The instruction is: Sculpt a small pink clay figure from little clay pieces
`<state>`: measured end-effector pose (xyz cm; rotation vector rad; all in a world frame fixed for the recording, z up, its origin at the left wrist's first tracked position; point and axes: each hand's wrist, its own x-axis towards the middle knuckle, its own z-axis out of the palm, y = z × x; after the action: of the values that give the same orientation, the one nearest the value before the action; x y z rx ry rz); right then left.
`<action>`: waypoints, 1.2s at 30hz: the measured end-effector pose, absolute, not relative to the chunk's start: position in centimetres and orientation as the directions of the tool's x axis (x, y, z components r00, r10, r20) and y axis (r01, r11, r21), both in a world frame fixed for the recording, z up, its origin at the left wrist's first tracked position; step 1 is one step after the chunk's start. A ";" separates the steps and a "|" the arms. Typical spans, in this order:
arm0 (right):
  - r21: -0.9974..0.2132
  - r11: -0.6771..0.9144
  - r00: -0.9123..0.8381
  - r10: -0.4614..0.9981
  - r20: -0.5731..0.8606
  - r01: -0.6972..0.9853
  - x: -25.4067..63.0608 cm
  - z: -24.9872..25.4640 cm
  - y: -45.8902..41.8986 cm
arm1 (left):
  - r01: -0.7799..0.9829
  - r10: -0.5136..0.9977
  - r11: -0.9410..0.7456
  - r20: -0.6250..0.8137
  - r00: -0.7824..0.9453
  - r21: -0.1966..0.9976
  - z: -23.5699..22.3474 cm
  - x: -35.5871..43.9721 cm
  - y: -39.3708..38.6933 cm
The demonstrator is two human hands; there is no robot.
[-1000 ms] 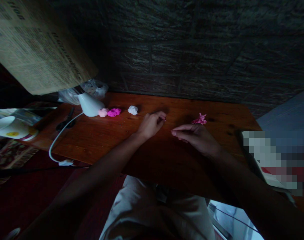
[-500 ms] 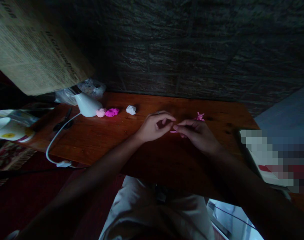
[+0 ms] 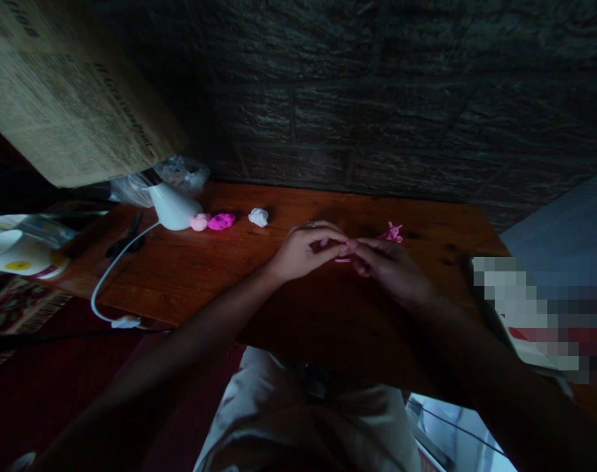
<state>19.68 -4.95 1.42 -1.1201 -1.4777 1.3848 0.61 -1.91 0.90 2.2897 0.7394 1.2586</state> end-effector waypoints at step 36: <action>-0.997 -0.080 -0.144 0.986 -0.082 0.021 19.7 1.7 -4.8 | 0.334 0.591 -0.806 0.665 0.456 0.488 0.5 0.6 -1.8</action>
<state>19.73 -4.81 1.69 -1.2086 -1.2883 1.3697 0.64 -1.83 0.54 2.4215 0.7922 1.2759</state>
